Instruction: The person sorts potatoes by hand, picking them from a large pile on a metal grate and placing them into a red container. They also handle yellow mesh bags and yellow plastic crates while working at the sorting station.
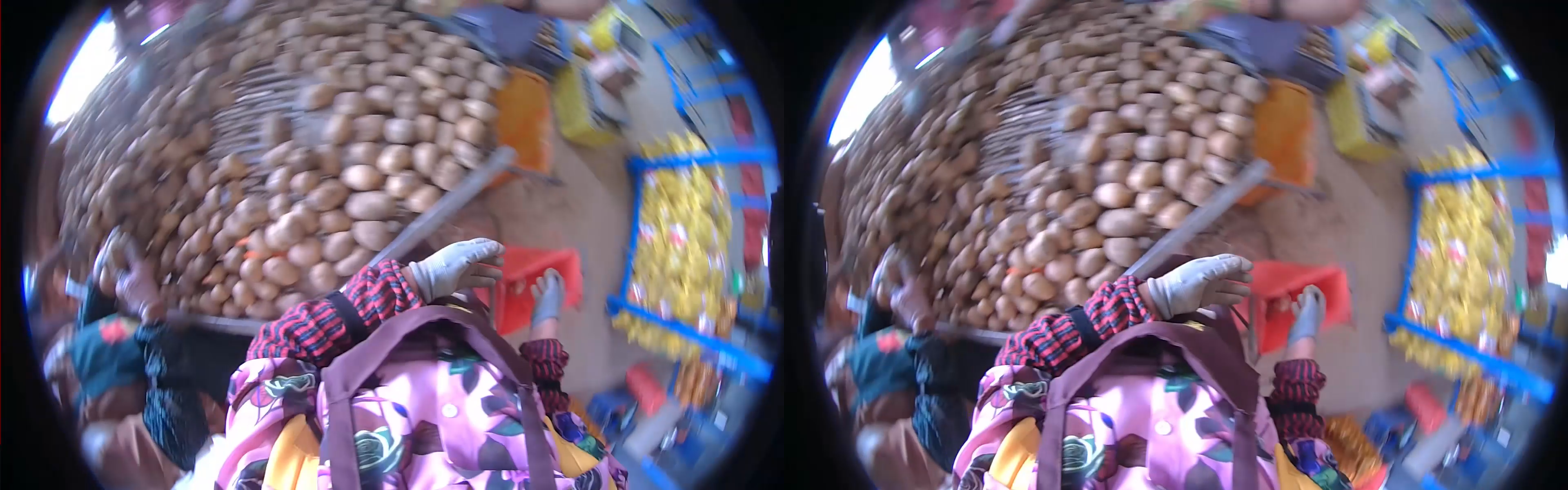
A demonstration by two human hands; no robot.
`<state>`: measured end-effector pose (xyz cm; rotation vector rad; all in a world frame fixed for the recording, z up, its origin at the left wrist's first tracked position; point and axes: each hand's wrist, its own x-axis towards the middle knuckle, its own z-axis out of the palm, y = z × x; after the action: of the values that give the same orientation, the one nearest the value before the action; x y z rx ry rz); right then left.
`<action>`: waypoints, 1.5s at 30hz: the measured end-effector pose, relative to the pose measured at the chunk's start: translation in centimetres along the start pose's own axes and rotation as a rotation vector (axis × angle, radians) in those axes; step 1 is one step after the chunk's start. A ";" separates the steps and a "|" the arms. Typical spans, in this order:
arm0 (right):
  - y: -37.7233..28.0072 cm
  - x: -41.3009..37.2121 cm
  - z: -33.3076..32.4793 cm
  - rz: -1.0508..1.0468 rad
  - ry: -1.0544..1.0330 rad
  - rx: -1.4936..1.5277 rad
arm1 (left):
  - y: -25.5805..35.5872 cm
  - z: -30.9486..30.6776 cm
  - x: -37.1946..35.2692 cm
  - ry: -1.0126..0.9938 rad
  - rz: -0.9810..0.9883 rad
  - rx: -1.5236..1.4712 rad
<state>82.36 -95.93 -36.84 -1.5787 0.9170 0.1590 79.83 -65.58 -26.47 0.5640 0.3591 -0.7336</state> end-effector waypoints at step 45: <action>-6.6 -30.4 54.2 -1.843 -1.679 -0.910 | 0.6 -13.9 -26.4 0.921 1.351 -0.607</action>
<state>87.08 -34.35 -27.67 -1.6490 -2.1172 0.4399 60.42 -43.02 -24.24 0.3981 0.8643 0.9748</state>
